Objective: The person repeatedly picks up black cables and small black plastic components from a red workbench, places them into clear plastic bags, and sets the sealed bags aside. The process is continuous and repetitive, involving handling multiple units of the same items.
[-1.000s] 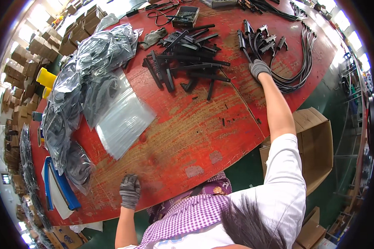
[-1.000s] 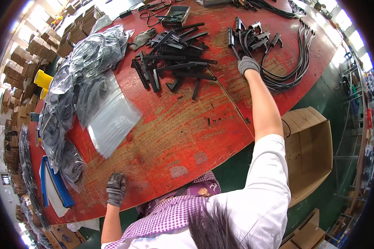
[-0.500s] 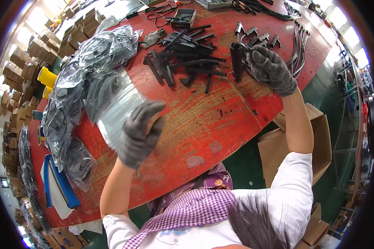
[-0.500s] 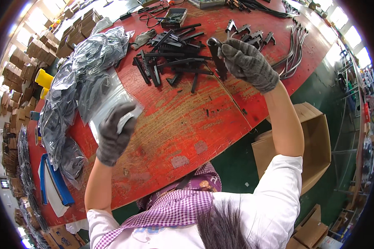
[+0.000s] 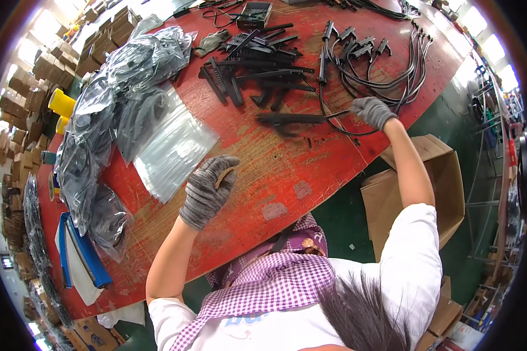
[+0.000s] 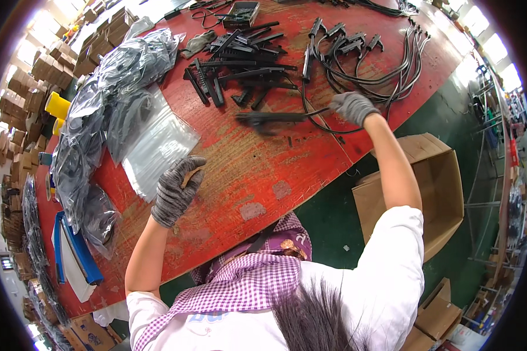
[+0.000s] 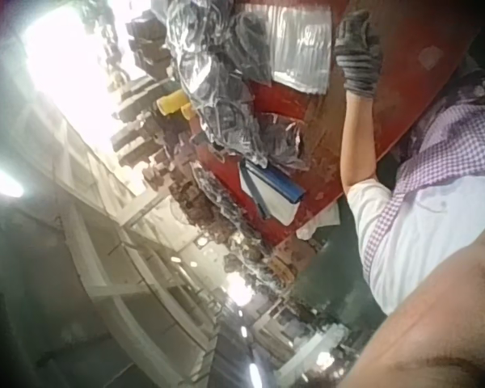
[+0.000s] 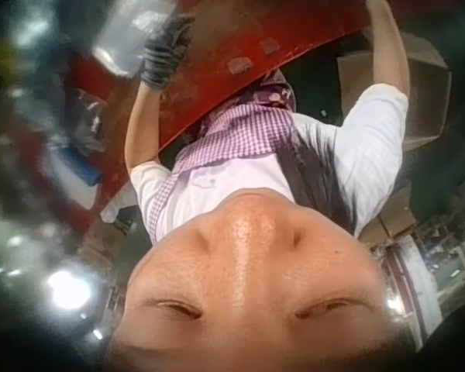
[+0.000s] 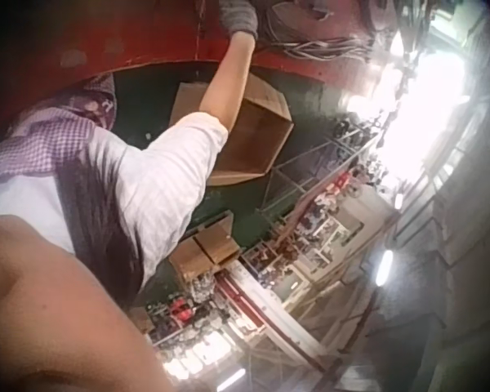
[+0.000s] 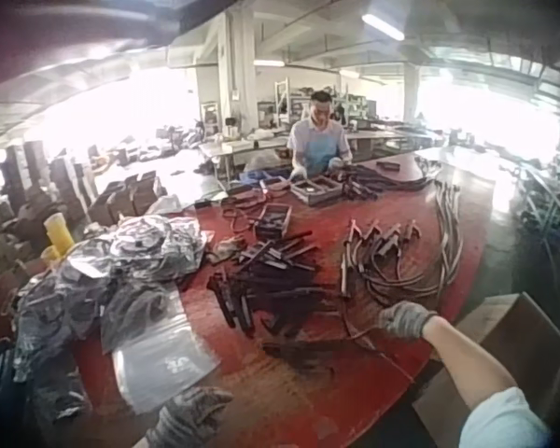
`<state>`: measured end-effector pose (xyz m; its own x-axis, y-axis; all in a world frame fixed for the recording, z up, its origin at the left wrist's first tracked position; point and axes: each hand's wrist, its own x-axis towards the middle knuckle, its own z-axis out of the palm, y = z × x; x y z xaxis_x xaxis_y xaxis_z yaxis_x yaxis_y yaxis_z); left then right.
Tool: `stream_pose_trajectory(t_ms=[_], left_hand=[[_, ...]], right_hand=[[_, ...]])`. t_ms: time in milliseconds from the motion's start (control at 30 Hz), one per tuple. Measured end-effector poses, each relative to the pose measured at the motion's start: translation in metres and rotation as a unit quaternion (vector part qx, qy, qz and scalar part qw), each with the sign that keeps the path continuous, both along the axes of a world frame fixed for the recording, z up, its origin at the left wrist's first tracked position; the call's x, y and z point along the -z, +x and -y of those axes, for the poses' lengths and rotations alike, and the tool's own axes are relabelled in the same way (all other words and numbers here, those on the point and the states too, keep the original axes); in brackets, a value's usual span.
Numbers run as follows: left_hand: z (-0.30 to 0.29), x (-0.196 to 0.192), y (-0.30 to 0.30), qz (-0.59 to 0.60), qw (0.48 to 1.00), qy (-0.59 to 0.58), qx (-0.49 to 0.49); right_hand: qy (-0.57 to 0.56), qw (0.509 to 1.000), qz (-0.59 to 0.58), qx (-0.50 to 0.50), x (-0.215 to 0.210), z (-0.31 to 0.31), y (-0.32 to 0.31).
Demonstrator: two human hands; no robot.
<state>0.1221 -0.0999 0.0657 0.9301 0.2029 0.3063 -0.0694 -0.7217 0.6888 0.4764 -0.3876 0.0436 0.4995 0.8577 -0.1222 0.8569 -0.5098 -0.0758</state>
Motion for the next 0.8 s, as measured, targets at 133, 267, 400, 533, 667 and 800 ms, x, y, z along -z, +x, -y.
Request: stream_pose_trajectory(t_ms=[133, 267, 400, 533, 667, 800], left_hand=[[0.002, -0.002, 0.006, 0.002, 0.999, 0.049, -0.010], [0.036, -0.021, 0.027, 0.029, 0.995, -0.011, 0.092], [0.044, -0.017, 0.025, -0.289, 0.790, -0.429, 0.330], [0.030, -0.018, 0.002, -0.479, 0.715, -0.413, 0.297], [-0.052, 0.011, -0.057, -0.388, 0.492, -0.763, 0.159], [-0.179, 0.005, -0.169, -0.107, 0.782, -0.564, -0.241]], right_hand=[[0.152, 0.971, -0.159, -0.094, -0.053, -0.057, -0.112], [0.214, 0.909, 0.101, -0.344, -0.087, -0.080, -0.170], [0.195, 0.889, 0.082, -0.406, -0.094, -0.072, -0.205], [0.173, 0.899, 0.048, -0.398, -0.065, -0.063, -0.227], [0.162, 0.940, -0.194, -0.229, 0.001, -0.063, -0.187], [0.120, 0.987, 0.103, -0.031, 0.073, 0.004, -0.053]])
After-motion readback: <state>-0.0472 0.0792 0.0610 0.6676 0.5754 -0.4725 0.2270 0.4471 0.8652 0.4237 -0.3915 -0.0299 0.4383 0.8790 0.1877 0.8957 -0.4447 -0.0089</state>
